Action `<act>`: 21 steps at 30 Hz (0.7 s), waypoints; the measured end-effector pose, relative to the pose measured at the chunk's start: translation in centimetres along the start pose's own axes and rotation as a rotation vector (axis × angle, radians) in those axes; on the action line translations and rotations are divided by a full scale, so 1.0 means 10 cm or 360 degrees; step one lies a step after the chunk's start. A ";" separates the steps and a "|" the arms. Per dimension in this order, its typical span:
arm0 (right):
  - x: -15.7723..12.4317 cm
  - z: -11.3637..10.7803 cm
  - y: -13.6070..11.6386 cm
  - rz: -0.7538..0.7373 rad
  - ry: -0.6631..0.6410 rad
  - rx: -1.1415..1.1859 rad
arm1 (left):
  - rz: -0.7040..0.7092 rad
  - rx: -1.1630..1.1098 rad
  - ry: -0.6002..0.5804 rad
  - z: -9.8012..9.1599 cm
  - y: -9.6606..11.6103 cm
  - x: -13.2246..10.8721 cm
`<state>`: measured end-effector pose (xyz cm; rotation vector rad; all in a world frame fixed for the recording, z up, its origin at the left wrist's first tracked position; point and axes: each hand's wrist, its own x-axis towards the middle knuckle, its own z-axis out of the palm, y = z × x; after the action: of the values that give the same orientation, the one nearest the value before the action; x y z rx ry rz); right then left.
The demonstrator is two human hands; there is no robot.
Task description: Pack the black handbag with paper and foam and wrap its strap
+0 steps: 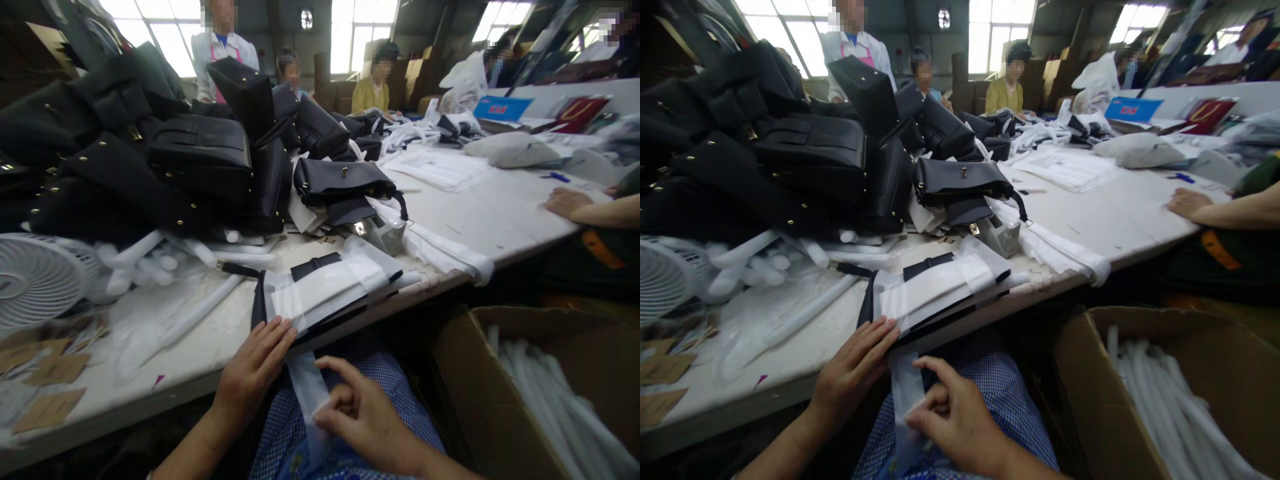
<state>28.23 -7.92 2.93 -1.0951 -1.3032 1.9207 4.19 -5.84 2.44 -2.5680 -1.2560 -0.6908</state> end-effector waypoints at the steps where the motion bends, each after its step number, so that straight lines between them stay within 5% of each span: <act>1: 0.01 -0.03 -0.09 -0.0020 -0.0032 -0.0020 | -0.0006 0.0005 0.0020 0.01 0.01 0.00; 8: 0.19 -0.10 -0.54 0.0041 -0.0513 0.0165 | -0.0026 0.0060 0.0068 0.02 0.01 -0.02; 16: 0.43 -0.19 -0.93 -0.1466 -0.0225 -0.1706 | 0.0053 0.0167 0.0206 0.09 -0.03 -0.01; 21: 0.76 -0.13 -1.26 -0.1546 -0.0061 -0.1813 | 0.0025 0.0161 0.0360 0.13 -0.07 0.02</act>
<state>25.60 3.41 12.01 -0.5804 -2.4211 0.4116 4.18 -4.83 1.37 -2.3400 -1.1657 -0.8630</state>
